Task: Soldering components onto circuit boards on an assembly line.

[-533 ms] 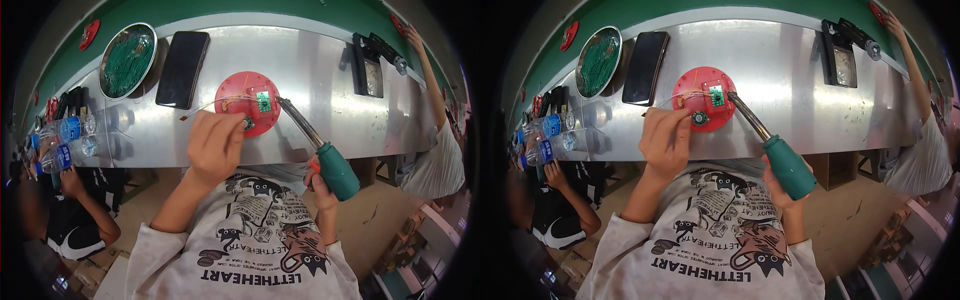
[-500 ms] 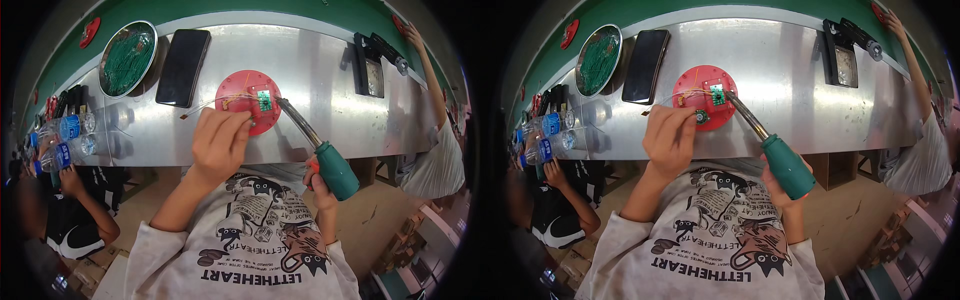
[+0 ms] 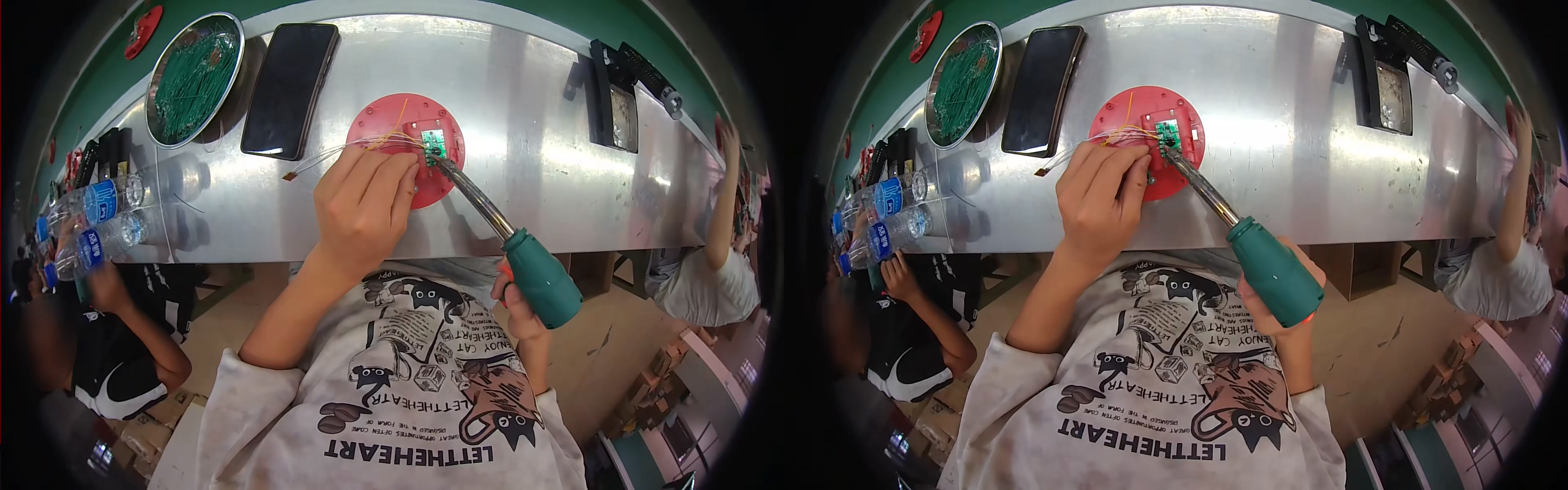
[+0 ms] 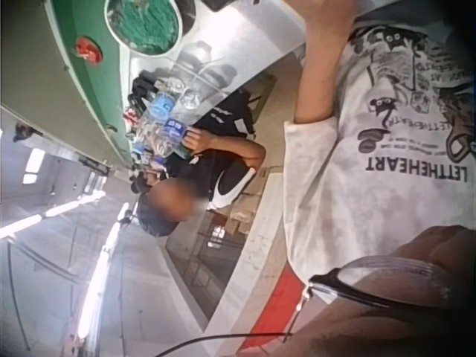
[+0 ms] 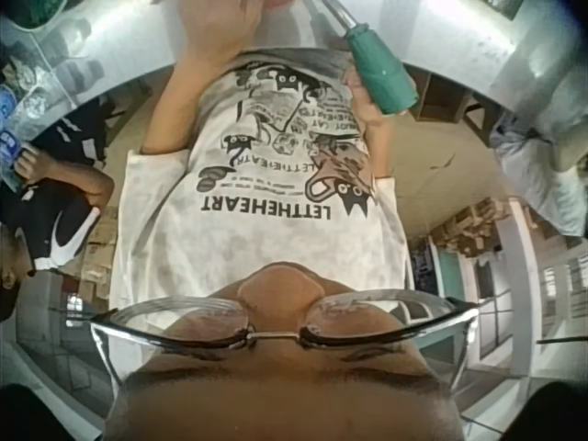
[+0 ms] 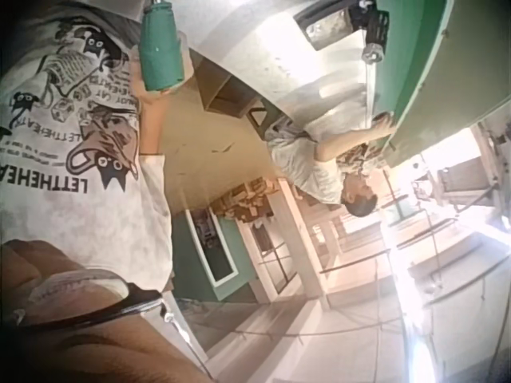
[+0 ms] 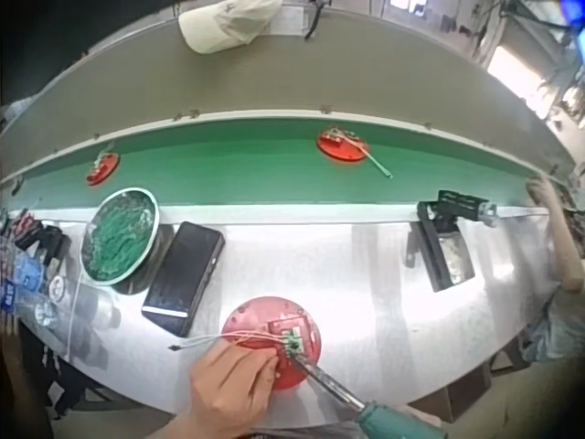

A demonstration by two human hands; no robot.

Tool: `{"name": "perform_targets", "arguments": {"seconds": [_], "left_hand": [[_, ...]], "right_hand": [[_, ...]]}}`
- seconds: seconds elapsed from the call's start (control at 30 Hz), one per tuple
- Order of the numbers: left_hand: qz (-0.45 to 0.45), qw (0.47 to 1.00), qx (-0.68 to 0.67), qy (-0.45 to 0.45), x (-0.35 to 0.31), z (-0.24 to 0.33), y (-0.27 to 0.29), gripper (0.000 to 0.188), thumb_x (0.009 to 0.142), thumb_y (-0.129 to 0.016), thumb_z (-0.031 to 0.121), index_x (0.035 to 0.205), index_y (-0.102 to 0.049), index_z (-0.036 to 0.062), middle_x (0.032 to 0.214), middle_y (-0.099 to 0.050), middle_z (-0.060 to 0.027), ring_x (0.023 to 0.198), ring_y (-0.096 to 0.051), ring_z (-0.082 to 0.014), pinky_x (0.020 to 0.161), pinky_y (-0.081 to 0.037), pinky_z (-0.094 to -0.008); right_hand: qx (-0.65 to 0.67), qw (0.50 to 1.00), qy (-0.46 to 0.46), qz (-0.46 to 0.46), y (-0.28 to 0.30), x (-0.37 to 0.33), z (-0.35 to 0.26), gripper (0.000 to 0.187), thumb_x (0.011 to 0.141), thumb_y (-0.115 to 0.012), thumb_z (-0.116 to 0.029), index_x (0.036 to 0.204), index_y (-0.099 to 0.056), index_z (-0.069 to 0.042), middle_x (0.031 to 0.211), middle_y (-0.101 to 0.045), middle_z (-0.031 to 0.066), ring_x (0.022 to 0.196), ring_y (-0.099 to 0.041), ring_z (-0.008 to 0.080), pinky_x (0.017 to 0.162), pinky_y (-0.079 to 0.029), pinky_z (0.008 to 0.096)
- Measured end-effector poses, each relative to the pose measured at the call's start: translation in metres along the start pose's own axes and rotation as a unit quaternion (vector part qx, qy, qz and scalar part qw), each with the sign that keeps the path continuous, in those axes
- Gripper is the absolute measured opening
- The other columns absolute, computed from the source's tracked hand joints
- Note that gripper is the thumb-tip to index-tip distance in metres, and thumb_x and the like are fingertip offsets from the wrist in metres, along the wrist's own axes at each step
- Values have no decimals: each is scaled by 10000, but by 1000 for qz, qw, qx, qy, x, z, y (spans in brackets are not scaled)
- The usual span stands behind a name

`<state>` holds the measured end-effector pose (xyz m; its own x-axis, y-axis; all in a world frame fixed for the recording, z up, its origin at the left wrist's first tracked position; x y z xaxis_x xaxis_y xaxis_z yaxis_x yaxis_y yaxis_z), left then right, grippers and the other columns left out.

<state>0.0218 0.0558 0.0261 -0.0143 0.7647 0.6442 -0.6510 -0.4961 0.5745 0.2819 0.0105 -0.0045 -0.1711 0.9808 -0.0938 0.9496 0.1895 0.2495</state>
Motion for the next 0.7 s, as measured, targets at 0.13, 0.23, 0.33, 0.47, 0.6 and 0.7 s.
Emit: {"name": "perform_targets", "arguments": {"seconds": [0.13, 0.23, 0.33, 0.47, 0.6, 0.7], "left_hand": [[-6, 1000, -2, -3, 0, 0, -1, 184, 767, -769, -19, 943, -718, -16, 804, -664, -96, 716, -617, -275, 610, -516, -375], [-6, 1000, -5, -6, 0, -1, -1, 194, 761, -771, -20, 949, -723, -17, 805, -664, -97, 718, -619, -276, 612, -519, -373], [-1, 1000, -9, -8, 1, -1, 0, 197, 757, -773, -19, 948, -727, -16, 802, -664, -95, 721, -621, -273, 610, -520, -372], [-10, 1000, -16, 2, 0, -2, 0, 199, 757, -779, -11, 950, -729, -16, 797, -665, -93, 722, -618, -266, 611, -519, -369], [-4, 1000, -14, 1, 1, -1, 0, 193, 766, -774, -8, 954, -732, -17, 793, -665, -89, 716, -614, -259, 610, -515, -363], [-2, 1000, -7, -1, -1, -1, -1, 191, 771, -770, -6, 959, -736, -12, 789, -663, -83, 712, -612, -256, 607, -512, -361]], "right_hand": [[-42, 999, 28, -5, -2, 4, -3, 177, 743, -736, -63, 898, -701, 13, 822, -650, 118, 660, -616, 228, 625, -501, 306], [-35, 999, 24, -6, -2, 4, -5, 188, 752, -751, -86, 903, -699, 14, 826, -645, 117, 658, -605, 234, 624, -494, 305], [-16, 1000, 8, -5, -3, 3, -4, 196, 766, -756, -102, 910, -699, 17, 831, -644, 114, 662, -602, 232, 624, -490, 305], [-13, 1000, 19, -6, -3, 5, -5, 182, 774, -750, -91, 909, -697, 20, 821, -649, 108, 651, -606, 210, 619, -491, 303], [22, 1000, -3, -16, -3, 5, 0, 207, 792, -744, -77, 952, -695, 45, 816, -662, 102, 637, -627, 180, 614, -507, 292], [86, 996, -22, -2, -6, 6, -2, 255, 824, -741, -81, 1021, -685, 71, 820, -673, 92, 633, -652, 161, 613, -523, 281]]}}
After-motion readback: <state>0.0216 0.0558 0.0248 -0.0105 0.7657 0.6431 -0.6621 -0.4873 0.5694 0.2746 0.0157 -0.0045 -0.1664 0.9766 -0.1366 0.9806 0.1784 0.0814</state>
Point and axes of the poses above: each hand's wrist, its own x-axis towards the middle knuckle, its own y-axis out of the back of the hand, z = x × y, the point moved 7 cm from there along x, towards the middle knuckle
